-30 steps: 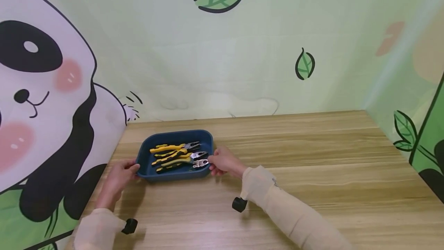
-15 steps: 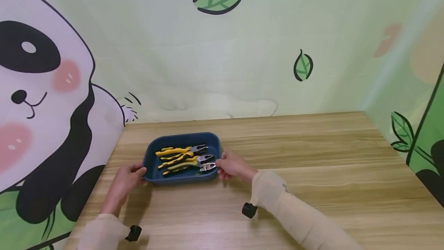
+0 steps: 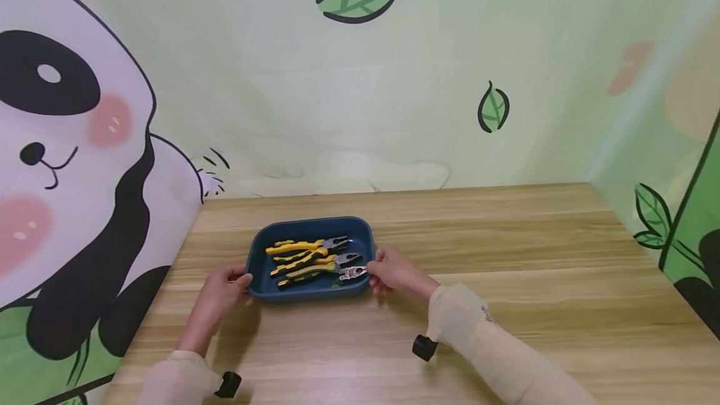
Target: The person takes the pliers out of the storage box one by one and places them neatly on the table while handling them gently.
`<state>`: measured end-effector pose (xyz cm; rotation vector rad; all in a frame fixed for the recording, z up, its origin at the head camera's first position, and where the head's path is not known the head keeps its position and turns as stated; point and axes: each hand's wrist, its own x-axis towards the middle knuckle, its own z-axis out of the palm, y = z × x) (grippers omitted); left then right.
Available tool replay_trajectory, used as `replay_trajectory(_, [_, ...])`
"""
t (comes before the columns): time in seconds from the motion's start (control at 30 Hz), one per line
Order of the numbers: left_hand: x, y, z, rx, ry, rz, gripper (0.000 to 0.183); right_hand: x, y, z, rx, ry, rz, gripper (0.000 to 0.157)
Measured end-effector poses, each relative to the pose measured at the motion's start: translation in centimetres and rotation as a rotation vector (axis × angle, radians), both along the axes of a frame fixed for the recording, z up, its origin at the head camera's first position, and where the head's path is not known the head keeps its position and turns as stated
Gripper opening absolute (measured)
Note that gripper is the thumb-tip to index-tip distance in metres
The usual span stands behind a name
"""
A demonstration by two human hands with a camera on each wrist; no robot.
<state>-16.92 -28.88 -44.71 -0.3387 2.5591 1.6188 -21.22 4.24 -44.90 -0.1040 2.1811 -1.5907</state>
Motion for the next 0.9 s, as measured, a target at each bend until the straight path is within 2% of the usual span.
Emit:
replay_trajectory(0.33, [0.4, 1.7, -0.1, 0.023, 0.006, -0.014, 0.026, 0.7, 1.8, 0.2, 0.011, 0.006, 0.004, 0.013])
replay_trajectory(0.67, [0.7, 3.2, 0.1, 0.063, -0.043, -0.033, 0.027, 1.1, 3.9, 0.1, 0.034, -0.005, 0.005, 0.013])
replay_trajectory(0.9, [0.6, 4.0, 0.2, 0.091, -0.074, -0.088, 0.03, 1.0, 5.6, 0.3, 0.023, -0.025, 0.031, 0.016])
